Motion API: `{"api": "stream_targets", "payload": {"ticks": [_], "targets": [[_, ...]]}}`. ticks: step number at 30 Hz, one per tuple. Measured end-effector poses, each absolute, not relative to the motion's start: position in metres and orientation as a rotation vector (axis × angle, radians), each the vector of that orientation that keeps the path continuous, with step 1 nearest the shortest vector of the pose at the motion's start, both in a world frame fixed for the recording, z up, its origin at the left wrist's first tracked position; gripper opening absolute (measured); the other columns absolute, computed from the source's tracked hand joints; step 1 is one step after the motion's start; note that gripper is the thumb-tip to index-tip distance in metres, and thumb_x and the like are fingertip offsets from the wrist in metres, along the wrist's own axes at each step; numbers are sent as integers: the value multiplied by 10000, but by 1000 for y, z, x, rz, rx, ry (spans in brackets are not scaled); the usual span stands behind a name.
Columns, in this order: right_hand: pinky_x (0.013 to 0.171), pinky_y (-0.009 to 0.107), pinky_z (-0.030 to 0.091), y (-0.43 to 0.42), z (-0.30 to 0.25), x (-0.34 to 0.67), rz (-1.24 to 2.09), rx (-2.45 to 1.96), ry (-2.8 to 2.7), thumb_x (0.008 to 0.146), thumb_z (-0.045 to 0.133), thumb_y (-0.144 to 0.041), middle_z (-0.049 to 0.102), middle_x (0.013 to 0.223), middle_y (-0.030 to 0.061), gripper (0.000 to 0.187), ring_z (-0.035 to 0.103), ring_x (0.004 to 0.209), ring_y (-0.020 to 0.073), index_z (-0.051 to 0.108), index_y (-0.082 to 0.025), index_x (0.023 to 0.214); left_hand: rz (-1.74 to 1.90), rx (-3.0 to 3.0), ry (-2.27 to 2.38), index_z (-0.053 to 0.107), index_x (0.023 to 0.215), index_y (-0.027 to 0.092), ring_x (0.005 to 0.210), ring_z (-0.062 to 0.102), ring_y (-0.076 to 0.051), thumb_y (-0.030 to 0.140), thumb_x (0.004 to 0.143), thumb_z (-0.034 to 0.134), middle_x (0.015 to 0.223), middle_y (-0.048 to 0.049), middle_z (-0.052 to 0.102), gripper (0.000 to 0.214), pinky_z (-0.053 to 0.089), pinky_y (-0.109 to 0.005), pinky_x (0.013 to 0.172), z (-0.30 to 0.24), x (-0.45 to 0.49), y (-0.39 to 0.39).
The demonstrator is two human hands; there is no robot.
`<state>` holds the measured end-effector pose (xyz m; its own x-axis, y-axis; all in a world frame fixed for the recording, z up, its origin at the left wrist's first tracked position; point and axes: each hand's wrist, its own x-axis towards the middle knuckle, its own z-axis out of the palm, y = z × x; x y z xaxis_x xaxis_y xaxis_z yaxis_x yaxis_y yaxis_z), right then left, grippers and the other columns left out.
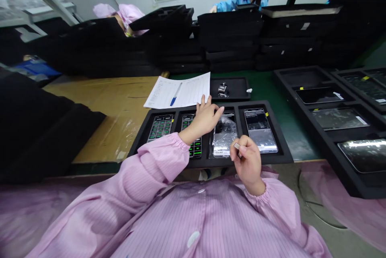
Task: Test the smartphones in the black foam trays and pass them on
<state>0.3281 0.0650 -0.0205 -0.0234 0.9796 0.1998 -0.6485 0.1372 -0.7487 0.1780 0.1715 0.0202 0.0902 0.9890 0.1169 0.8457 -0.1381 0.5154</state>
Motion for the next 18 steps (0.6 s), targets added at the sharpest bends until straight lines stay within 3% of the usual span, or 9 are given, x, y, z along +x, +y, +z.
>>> {"api": "stream_targets", "payload": {"ticks": [8, 13, 16, 18], "targets": [[432, 244, 219, 64, -21, 328, 1402, -530, -823, 790, 677, -387, 502, 491, -22, 367, 336, 423, 106, 422, -224, 583, 563, 2114, 1764, 673, 805, 163, 1564, 46, -383, 495, 1007, 370, 1627, -161, 334, 492, 15, -641, 1221, 20, 172, 171], [434, 241, 222, 64, -22, 328, 1371, -535, -847, 802, 681, -399, 500, 492, -18, 374, 358, 435, 111, 427, -222, 590, 773, 1855, 1669, 575, 629, 180, 1561, 67, -384, 464, 961, 513, 1542, -177, 464, 441, -20, -599, 1230, 23, 170, 183], [436, 245, 236, 63, -23, 328, 1362, -520, -845, 800, 685, -397, 499, 491, -15, 361, 373, 439, 116, 450, -223, 590, 885, 1750, 1608, 612, 714, 191, 1452, 378, -379, 568, 967, 450, 1265, -184, 670, 482, 227, -581, 1205, 33, 171, 175], [428, 246, 229, 62, -22, 328, 1359, -502, -825, 786, 690, -382, 507, 505, -12, 347, 371, 439, 114, 456, -222, 585, 963, 1542, 1358, 665, 858, 195, 1265, 578, -352, 655, 958, 384, 1070, -150, 727, 548, 422, -547, 1087, 38, 173, 160]]}}
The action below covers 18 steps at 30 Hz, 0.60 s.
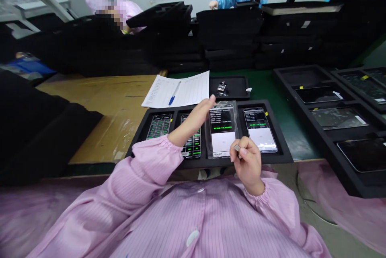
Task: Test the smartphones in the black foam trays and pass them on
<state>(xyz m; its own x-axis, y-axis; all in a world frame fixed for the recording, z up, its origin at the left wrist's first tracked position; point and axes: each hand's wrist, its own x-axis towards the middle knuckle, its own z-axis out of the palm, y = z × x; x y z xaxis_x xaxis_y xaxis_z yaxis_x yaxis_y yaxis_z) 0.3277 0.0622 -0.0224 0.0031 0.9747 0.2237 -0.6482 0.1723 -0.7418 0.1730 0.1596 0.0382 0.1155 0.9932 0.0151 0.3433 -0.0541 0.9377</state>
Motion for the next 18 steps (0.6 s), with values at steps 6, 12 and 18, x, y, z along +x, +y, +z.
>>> {"api": "stream_targets", "payload": {"ticks": [6, 12, 18], "targets": [[392, 234, 159, 60, -15, 337, 1311, -513, -689, 737, 661, -279, 607, 693, -3, 361, 293, 380, 40, 347, -190, 583, 902, 1237, 1000, 634, 1178, 182, 1195, 631, -333, 298, 629, 880, 1192, -113, 713, 613, 454, -521, 1062, 19, 176, 112], [377, 199, 216, 64, -4, 347, 1329, -696, -521, 722, 649, -214, 531, 626, -61, 152, 320, 379, 52, 539, -228, 825, 1117, 1155, 993, 596, 1132, 191, 1126, 677, -304, 141, 612, 810, 1168, -85, 723, 565, 510, -496, 1014, 31, 174, 105], [350, 184, 128, 62, -8, 327, 1700, -696, -889, 774, 784, -457, 588, 635, -36, 341, 251, 357, 26, 598, -202, 903, 1307, 1115, 937, 592, 1050, 201, 1038, 711, -283, 215, 664, 820, 1063, -63, 739, 449, 558, -473, 958, 67, 182, 99]]}}
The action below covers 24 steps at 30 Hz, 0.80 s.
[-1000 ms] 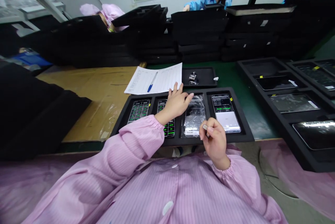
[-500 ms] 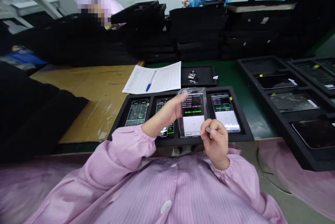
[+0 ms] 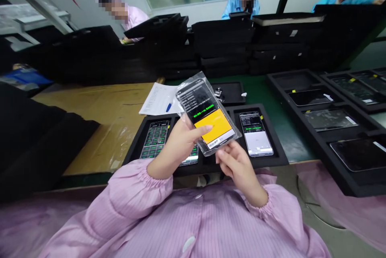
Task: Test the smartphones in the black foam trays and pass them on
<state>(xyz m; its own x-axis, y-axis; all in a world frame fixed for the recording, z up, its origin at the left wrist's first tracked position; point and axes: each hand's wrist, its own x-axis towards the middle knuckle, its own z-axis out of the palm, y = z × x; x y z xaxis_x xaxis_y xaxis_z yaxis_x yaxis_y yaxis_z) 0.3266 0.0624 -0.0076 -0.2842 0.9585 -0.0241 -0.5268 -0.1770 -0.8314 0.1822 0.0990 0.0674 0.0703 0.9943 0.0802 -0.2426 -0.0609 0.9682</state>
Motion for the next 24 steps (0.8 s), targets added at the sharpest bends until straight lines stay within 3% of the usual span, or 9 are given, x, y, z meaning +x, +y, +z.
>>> {"api": "stream_targets", "payload": {"ticks": [6, 14, 18, 21, 24], "targets": [[389, 165, 241, 63, -6, 325, 1533, -813, -932, 760, 821, -515, 522, 511, -40, 420, 397, 434, 72, 548, -198, 724, 1391, 1103, 959, 591, 1061, 224, 1084, 692, -285, 252, 667, 833, 1134, -56, 725, 463, 568, -449, 944, 65, 196, 93], [381, 171, 193, 56, -16, 341, 1394, -776, -872, 820, 752, -415, 466, 497, -56, 334, 338, 416, 66, 534, -202, 684, 1472, 1106, 1079, 580, 992, 213, 940, 716, -242, 213, 630, 836, 949, -19, 725, 443, 589, -365, 832, 67, 179, 111], [386, 175, 205, 64, -19, 363, 1205, -723, -628, 829, 645, -320, 507, 551, -46, 275, 313, 407, 58, 451, -208, 669, 1118, 1211, 1298, 562, 1057, 167, 928, 726, -273, 159, 628, 817, 966, -70, 727, 499, 602, -442, 832, 46, 166, 122], [383, 173, 222, 74, -18, 375, 1125, -696, -554, 799, 617, -290, 525, 555, -46, 213, 305, 385, 54, 460, -211, 679, 863, 1310, 1343, 562, 1188, 145, 1144, 668, -363, 191, 701, 771, 1141, -168, 704, 532, 571, -553, 917, 32, 170, 116], [384, 167, 233, 79, -19, 378, 1098, -693, -552, 799, 616, -285, 542, 556, -42, 196, 317, 383, 55, 473, -212, 687, 988, 1680, 1569, 443, 1408, 157, 1469, 362, -398, 198, 778, 709, 1497, -225, 475, 685, 382, -617, 1141, 40, 182, 101]]}}
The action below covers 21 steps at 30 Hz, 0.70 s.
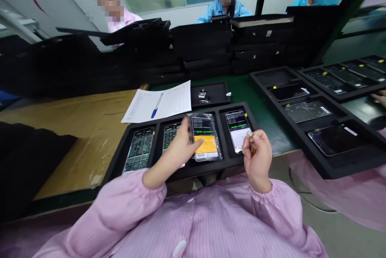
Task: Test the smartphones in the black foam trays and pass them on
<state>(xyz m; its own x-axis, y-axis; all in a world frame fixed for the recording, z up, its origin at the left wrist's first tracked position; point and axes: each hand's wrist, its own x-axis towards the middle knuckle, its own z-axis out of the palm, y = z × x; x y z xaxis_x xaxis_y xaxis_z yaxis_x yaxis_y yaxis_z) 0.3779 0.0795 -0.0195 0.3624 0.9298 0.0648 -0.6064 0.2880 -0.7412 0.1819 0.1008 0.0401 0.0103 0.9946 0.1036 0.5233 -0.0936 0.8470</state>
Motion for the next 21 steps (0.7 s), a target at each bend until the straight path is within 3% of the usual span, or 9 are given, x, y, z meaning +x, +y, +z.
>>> {"api": "stream_targets", "payload": {"ticks": [2, 3, 7, 10, 13, 16, 18, 21], "targets": [[391, 165, 247, 79, -21, 376, 1080, -694, -572, 811, 609, -281, 550, 560, -38, 195, 331, 387, 55, 476, -209, 687, 1050, 2116, 1777, 353, 1486, 142, 1548, 151, -390, 212, 867, 610, 1631, -222, 271, 673, 242, -631, 1211, 51, 195, 93], [395, 164, 253, 79, -22, 375, 1070, -693, -582, 816, 605, -279, 552, 561, -37, 195, 338, 389, 55, 478, -207, 687, 1001, 2324, 1823, 342, 1495, 126, 1555, 108, -386, 216, 904, 553, 1646, -216, 240, 634, 212, -632, 1220, 54, 204, 91], [395, 162, 250, 75, -25, 373, 1045, -674, -593, 829, 600, -272, 555, 559, -40, 192, 342, 386, 53, 484, -204, 692, 435, 2683, 1649, 282, 1529, 30, 1525, 246, -360, 154, 923, 437, 1512, -237, 481, 638, 220, -577, 1231, 42, 244, 100], [385, 161, 242, 73, -26, 375, 1040, -653, -593, 838, 602, -279, 557, 558, -40, 199, 347, 380, 56, 487, -205, 693, 230, 2621, 1600, 160, 1547, -57, 1513, 262, -384, 134, 890, 450, 1465, -295, 505, 743, 167, -586, 1234, 21, 268, 111], [374, 165, 245, 72, -28, 375, 1016, -611, -593, 835, 598, -286, 553, 554, -43, 198, 342, 369, 60, 492, -207, 688, 350, 2314, 1588, 85, 1542, -98, 1532, 178, -405, 167, 880, 450, 1545, -336, 369, 801, 149, -568, 1242, 9, 280, 116], [362, 179, 249, 72, -29, 374, 933, -553, -556, 812, 583, -291, 547, 546, -45, 186, 334, 352, 68, 489, -212, 671, 638, 1859, 1586, 84, 1560, -36, 1551, 128, -379, 202, 868, 471, 1622, -313, 216, 828, 179, -506, 1253, 7, 286, 113], [356, 186, 245, 72, -30, 374, 877, -536, -516, 786, 570, -287, 587, 589, -33, 183, 338, 344, 64, 476, -210, 648, 868, 1663, 1550, 135, 1563, 44, 1547, 185, -343, 199, 846, 514, 1609, -277, 270, 826, 206, -482, 1251, 7, 291, 111], [350, 187, 226, 70, -28, 377, 830, -548, -463, 735, 557, -261, 689, 772, 15, 187, 363, 353, 43, 450, -193, 597, 1129, 1412, 1319, 114, 1559, 150, 1377, 491, -278, 176, 834, 552, 1507, -209, 435, 847, 405, -445, 1144, 5, 302, 113]]}}
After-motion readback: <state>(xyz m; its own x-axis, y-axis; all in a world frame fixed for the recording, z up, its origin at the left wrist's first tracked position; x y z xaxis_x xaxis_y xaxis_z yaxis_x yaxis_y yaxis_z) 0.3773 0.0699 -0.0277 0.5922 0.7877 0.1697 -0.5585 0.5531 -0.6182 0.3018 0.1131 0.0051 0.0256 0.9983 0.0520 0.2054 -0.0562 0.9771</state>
